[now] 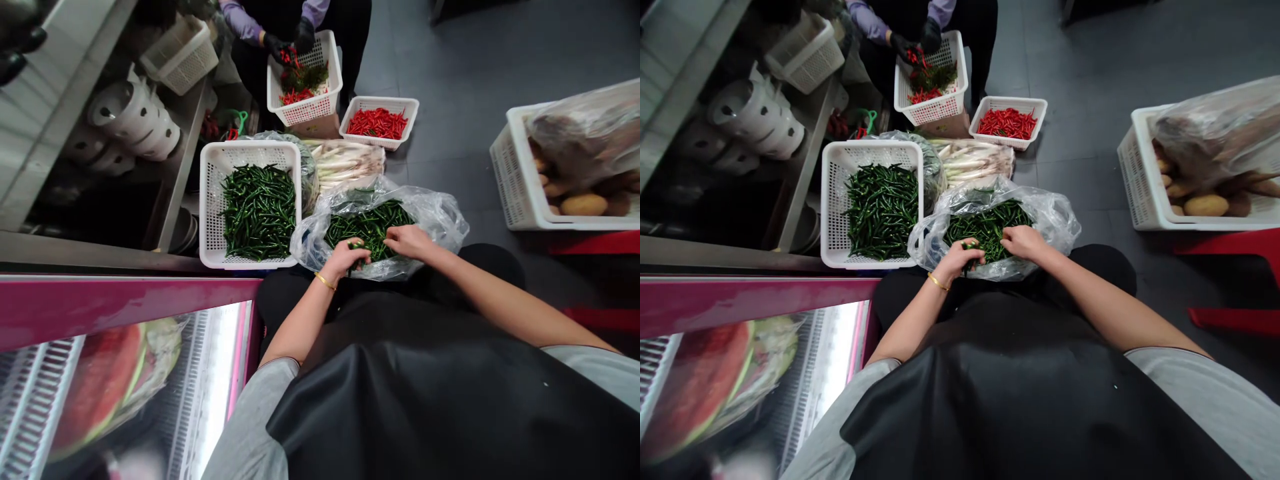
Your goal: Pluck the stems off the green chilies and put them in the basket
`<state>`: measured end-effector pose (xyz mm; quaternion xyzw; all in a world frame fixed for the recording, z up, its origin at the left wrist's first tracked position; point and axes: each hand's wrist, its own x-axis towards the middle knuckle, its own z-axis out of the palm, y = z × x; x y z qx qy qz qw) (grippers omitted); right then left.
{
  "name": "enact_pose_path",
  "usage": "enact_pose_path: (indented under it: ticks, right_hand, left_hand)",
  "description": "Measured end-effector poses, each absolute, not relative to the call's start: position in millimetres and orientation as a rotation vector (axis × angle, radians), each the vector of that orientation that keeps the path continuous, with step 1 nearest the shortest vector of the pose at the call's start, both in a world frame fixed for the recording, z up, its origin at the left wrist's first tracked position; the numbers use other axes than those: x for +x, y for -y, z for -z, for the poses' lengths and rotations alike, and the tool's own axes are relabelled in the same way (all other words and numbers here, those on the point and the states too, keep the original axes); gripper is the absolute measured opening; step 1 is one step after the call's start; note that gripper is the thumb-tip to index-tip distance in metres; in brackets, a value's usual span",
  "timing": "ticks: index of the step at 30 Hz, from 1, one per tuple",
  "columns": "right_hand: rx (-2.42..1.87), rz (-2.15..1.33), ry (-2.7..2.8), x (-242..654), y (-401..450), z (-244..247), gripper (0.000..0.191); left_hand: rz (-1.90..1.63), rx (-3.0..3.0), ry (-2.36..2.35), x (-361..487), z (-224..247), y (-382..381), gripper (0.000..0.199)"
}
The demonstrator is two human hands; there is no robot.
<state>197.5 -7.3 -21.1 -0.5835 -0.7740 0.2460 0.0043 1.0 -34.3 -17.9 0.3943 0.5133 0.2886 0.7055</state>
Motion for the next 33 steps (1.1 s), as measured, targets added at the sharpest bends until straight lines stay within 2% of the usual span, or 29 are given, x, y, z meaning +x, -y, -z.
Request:
enact_pose_path:
  ticks: [3, 6, 10, 14, 21, 24, 26, 29, 33]
  right_hand:
    - [-1.678, -0.914, 2.443, 199, 4, -1, 0.019]
    - [-1.474, -0.952, 2.356, 197, 6, -23, 0.02]
    - [-1.467, -0.776, 2.213, 192, 13, -35, 0.019]
    - [-1.423, -0.592, 2.235, 181, 26, -35, 0.019]
    - [-1.415, -1.028, 2.036, 194, 23, -53, 0.02]
    - [-1.351, -1.276, 2.046, 195, 21, -55, 0.02]
    - [-1.318, -1.336, 2.06, 188, 22, -53, 0.02]
    - [-1.303, -1.149, 2.16, 176, 26, -44, 0.021]
    - [-1.307, -0.66, 2.367, 172, 42, -33, 0.023]
  left_hand:
    - [-0.875, 1.043, -1.182, -12, -1, 23, 0.02]
    - [-0.827, 1.337, -1.06, -9, -11, 14, 0.023]
    - [-0.661, 1.263, -0.956, 7, -3, 22, 0.028]
    - [-0.668, 1.139, -1.061, 13, 15, 39, 0.029]
    - [-0.998, 0.761, -1.156, -32, -3, 40, 0.031]
    - [-1.008, 0.843, -1.136, -34, -17, 42, 0.029]
    - [-0.889, 0.882, -1.051, -25, -20, 46, 0.03]
    - [-0.675, 0.83, -0.934, -10, -17, 52, 0.033]
    - [-0.754, 0.763, -1.042, 3, -5, 57, 0.032]
